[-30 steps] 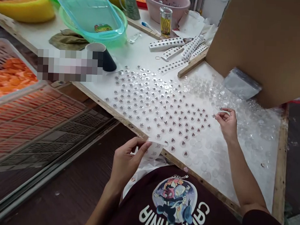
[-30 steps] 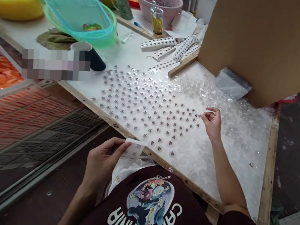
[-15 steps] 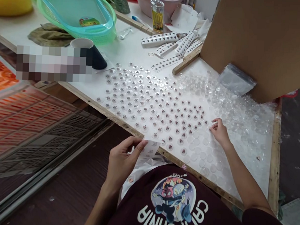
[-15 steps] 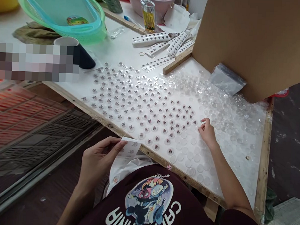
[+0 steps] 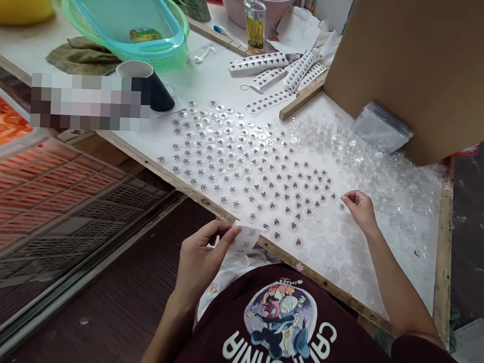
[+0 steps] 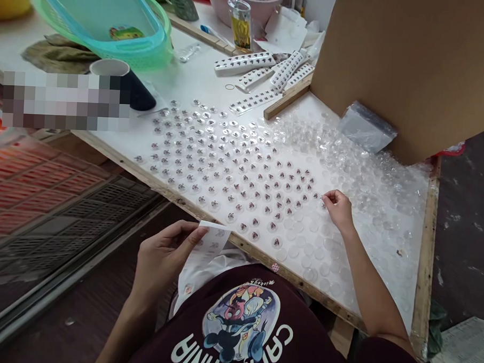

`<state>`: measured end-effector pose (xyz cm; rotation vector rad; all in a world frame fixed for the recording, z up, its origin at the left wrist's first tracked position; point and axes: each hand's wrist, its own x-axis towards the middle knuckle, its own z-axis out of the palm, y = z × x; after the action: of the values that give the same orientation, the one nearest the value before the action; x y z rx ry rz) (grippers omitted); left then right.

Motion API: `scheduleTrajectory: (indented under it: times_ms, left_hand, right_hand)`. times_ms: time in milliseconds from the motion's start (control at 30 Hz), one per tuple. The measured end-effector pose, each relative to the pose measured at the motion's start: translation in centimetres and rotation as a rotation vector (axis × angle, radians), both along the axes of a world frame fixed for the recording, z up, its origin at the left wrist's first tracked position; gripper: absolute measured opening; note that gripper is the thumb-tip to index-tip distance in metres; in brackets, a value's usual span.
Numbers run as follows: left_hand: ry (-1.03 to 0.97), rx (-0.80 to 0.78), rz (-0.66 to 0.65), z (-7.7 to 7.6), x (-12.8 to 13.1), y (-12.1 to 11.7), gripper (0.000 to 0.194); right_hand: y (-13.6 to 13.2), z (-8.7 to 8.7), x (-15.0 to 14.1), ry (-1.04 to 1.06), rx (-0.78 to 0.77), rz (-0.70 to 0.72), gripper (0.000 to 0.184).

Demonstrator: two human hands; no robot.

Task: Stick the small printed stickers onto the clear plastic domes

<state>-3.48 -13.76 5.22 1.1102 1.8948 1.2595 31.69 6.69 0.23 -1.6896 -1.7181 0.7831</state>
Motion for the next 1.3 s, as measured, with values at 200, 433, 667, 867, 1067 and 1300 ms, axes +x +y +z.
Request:
scheduleTrajectory:
  times_ms: [200,433,667,867,1067,1300]
  left_hand:
    - [-0.007,0.008,-0.001,0.0,0.0,-0.2,0.027]
    - [0.002,-0.004,0.006,-0.4,-0.2,-0.4,0.028]
    - [0.024,0.004,-0.005,-0.2,-0.1,0.0,0.029]
    - [0.014,0.006,-0.021,-0.7,-0.2,0.0,0.027]
    - [0.005,0.026,-0.052,-1.0,0.1,-0.3,0.024]
    - [0.02,0.057,-0.147,-1.1,1.3,0.5,0.024]
  right_hand:
    - [3.5,-0.3,0.4,-0.084,-0.015,-0.093,0.028]
    - [5.7,-0.3,-0.7,-0.29,-0.067,-0.018,0.009]
    - [5.8,0.2,-1.6,-0.478,-0.085,0.02,0.007]
    - [5.6,1.1,-1.7,-0.522,-0.117,0.039,0.005]
    - [2.2,2.1,-4.8,-0.374,-0.023,-0.02,0.016]
    - [-10.1,4.4,-14.1,0.449,-0.211,0.601,0.03]
